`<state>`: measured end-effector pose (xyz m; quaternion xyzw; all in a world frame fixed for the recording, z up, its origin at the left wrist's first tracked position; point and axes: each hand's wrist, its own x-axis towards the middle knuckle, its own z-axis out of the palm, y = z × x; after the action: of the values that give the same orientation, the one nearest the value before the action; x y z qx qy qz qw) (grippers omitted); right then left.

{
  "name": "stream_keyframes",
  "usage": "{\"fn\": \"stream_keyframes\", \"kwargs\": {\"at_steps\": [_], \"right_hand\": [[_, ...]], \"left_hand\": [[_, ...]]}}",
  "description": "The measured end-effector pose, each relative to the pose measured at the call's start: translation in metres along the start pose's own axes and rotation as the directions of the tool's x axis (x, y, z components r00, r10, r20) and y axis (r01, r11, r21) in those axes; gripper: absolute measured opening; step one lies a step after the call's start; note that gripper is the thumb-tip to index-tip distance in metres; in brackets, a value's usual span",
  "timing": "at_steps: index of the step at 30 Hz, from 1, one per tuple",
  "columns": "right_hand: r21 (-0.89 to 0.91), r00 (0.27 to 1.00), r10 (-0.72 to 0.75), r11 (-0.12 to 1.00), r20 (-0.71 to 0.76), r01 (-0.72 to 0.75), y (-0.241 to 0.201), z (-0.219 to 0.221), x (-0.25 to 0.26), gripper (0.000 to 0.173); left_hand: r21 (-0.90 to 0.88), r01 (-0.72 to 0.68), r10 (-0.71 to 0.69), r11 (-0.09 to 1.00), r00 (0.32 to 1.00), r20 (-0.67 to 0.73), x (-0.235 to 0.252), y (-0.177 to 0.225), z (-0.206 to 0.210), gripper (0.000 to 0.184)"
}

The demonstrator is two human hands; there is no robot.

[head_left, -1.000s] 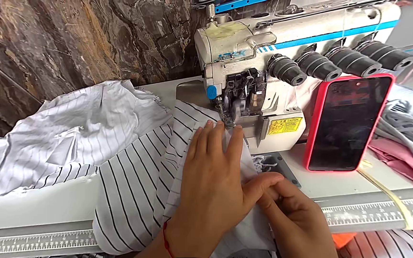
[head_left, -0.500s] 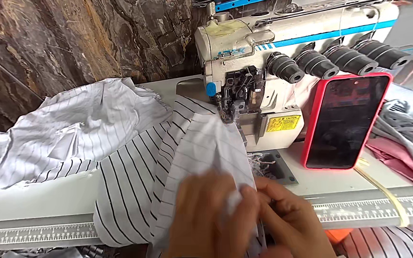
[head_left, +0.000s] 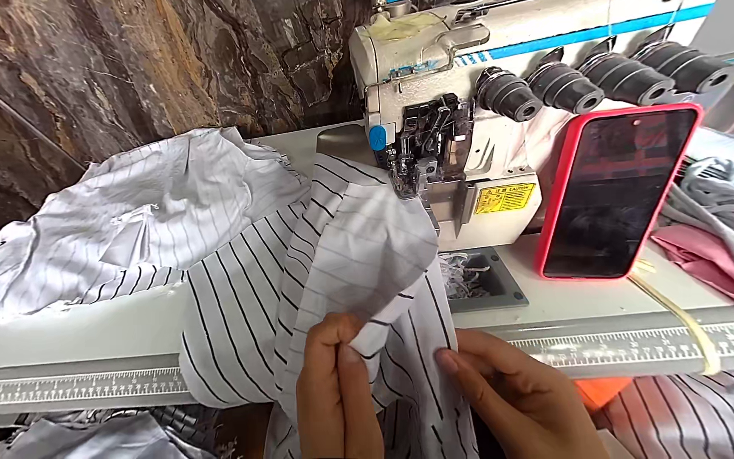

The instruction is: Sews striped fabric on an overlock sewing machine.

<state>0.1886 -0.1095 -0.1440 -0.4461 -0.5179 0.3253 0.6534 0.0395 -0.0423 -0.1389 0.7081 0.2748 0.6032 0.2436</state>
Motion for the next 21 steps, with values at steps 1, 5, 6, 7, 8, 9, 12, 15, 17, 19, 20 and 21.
{"fn": "stream_keyframes", "kwargs": {"at_steps": [1,5,6,7,8,9,12,15,17,19,20,21], "right_hand": [[0.001,1.000,0.004,1.000,0.008,-0.004,-0.001,0.000,-0.001,0.016],[0.015,1.000,0.002,1.000,0.021,-0.003,-0.003,-0.005,-0.006,0.015],[0.030,1.000,0.012,0.999,0.022,-0.013,-0.003,-0.005,-0.008,0.015],[0.047,0.999,0.028,0.998,0.023,-0.029,-0.003,-0.004,-0.010,0.014],[0.059,0.999,0.047,0.997,0.024,-0.048,-0.002,-0.002,-0.013,0.012],[0.065,0.998,0.064,0.996,0.026,-0.065,-0.003,0.001,-0.016,0.011],[0.096,0.997,0.068,0.993,0.028,-0.071,-0.001,0.009,-0.026,0.013],[0.107,0.999,0.043,0.993,0.016,-0.044,0.002,0.011,-0.033,0.017],[0.106,0.999,0.034,0.994,-0.004,-0.034,0.003,0.013,-0.032,0.017],[0.086,0.999,0.024,0.996,-0.029,-0.022,0.001,0.013,-0.026,0.015],[0.071,0.999,0.021,0.997,-0.040,-0.018,-0.001,0.014,-0.020,0.015],[0.054,0.999,0.018,0.998,-0.047,-0.015,-0.003,0.014,-0.014,0.015]], "left_hand": [[0.035,-0.020,0.019,0.999,1.000,0.022,0.001,0.000,-0.001,0.024],[0.123,-0.213,0.191,0.969,0.967,0.171,0.003,-0.003,-0.012,0.023],[0.148,-0.294,0.264,0.944,0.945,0.193,0.003,-0.003,-0.017,0.015],[0.167,-0.380,0.337,0.910,0.911,0.238,0.004,-0.002,-0.022,0.008],[0.191,-0.453,0.390,0.871,0.873,0.292,0.006,-0.001,-0.027,0.006],[0.222,-0.514,0.427,0.828,0.836,0.344,0.007,0.000,-0.031,0.008],[0.264,-0.599,0.460,0.756,0.773,0.438,0.004,0.003,-0.032,0.012],[0.270,-0.623,0.467,0.735,0.752,0.465,-0.001,0.000,-0.032,0.014],[0.269,-0.615,0.464,0.741,0.758,0.458,0.001,-0.001,-0.029,0.013],[0.283,-0.602,0.459,0.746,0.774,0.437,0.006,-0.003,-0.024,0.013],[0.295,-0.597,0.458,0.746,0.782,0.422,0.010,-0.004,-0.021,0.013],[0.306,-0.592,0.463,0.745,0.790,0.401,0.015,-0.006,-0.018,0.012]]}}
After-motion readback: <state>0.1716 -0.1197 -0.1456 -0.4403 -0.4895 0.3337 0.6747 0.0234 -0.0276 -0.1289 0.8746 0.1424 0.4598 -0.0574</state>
